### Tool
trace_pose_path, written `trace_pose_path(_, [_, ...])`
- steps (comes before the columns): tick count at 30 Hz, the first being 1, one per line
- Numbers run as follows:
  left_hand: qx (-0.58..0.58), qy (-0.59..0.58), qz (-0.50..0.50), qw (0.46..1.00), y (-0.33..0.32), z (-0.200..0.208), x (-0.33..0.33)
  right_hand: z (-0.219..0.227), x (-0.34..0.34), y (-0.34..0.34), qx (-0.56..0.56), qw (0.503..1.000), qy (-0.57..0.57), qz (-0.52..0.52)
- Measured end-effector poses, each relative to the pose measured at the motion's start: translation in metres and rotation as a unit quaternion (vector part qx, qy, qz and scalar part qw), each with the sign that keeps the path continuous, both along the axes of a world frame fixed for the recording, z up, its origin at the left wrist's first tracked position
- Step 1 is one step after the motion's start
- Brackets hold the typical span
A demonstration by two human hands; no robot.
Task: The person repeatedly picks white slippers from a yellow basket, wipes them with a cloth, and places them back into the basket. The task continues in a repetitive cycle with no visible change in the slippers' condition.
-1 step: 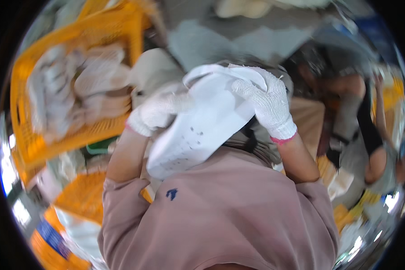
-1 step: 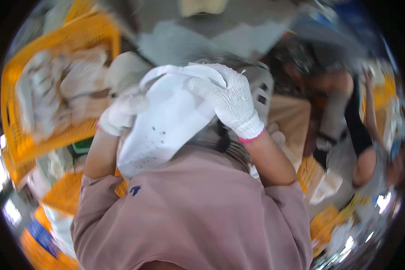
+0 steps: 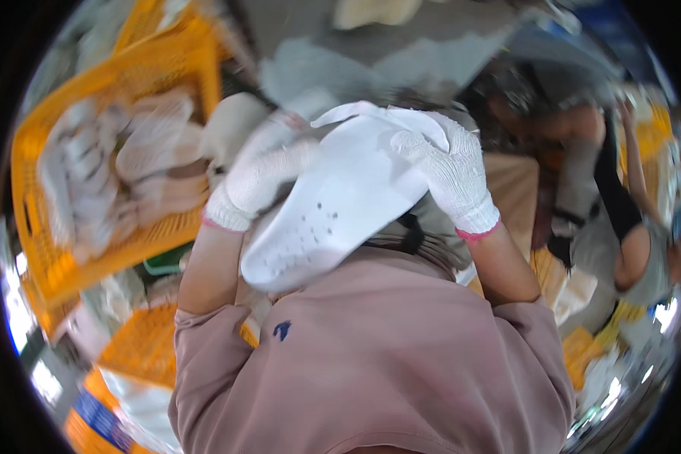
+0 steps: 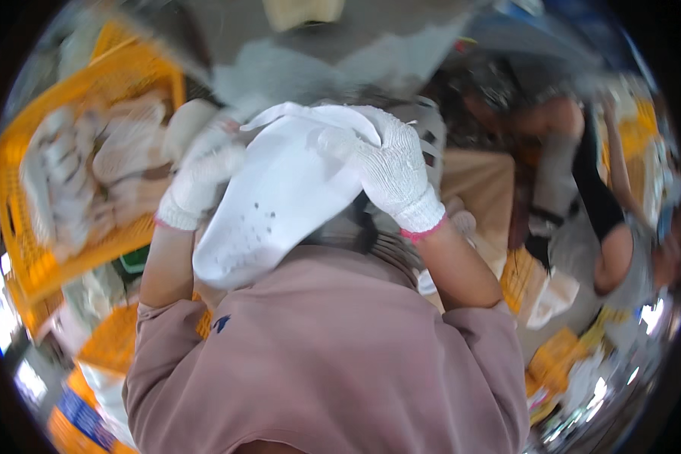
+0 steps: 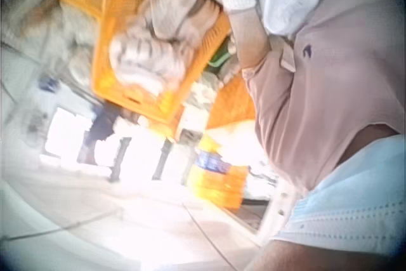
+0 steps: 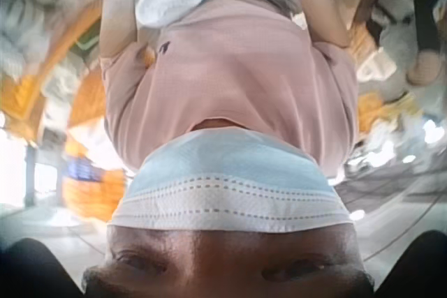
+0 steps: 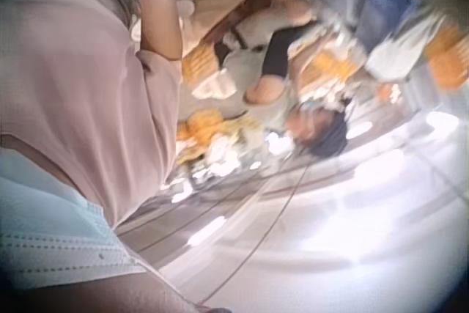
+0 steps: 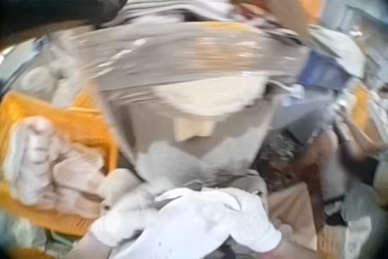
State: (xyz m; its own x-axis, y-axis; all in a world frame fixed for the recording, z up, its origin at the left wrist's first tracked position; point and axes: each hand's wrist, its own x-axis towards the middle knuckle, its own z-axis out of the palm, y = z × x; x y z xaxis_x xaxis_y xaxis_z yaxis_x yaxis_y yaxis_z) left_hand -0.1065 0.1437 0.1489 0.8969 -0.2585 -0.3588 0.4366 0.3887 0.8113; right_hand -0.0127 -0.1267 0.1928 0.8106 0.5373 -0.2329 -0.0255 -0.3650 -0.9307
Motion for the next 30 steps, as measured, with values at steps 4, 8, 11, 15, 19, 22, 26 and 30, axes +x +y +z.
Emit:
trace_pose_path(4, [0.337,-0.203,-0.084,0.916,-0.051,0.032,0.072,0.002,-0.008,-0.057,-0.001,0.996,-0.027,-0.080])
trace_pose_path(8, [0.339,-0.214,-0.168,0.900,-0.066,0.019,0.104,-0.011,-0.026,-0.075,0.048,0.992,-0.014,-0.116])
trace_pose_path(11, [0.460,-0.356,-0.132,0.803,-0.086,0.009,0.109,-0.037,-0.037,-0.076,0.034,0.978,-0.041,-0.202])
trace_pose_path(15, [0.362,-0.409,-0.115,0.830,-0.168,0.052,0.068,-0.083,-0.028,-0.065,0.009,0.965,-0.144,-0.220])
trace_pose_path(19, [0.094,-0.583,-0.337,0.733,-0.221,0.094,0.011,-0.089,0.007,-0.064,0.149,0.930,0.108,-0.317])
trace_pose_path(22, [0.326,-0.507,-0.258,0.755,-0.181,0.052,0.022,-0.049,0.022,-0.108,0.092,0.922,-0.061,-0.371])
trace_pose_path(26, [0.690,-0.067,-0.350,0.629,-0.108,-0.046,0.072,-0.006,0.006,-0.166,0.157,0.881,-0.086,-0.437])
trace_pose_path(30, [-0.138,0.015,0.095,0.986,-0.147,-0.075,0.111,-0.010,-0.047,-0.126,-0.048,0.928,-0.140,-0.342])
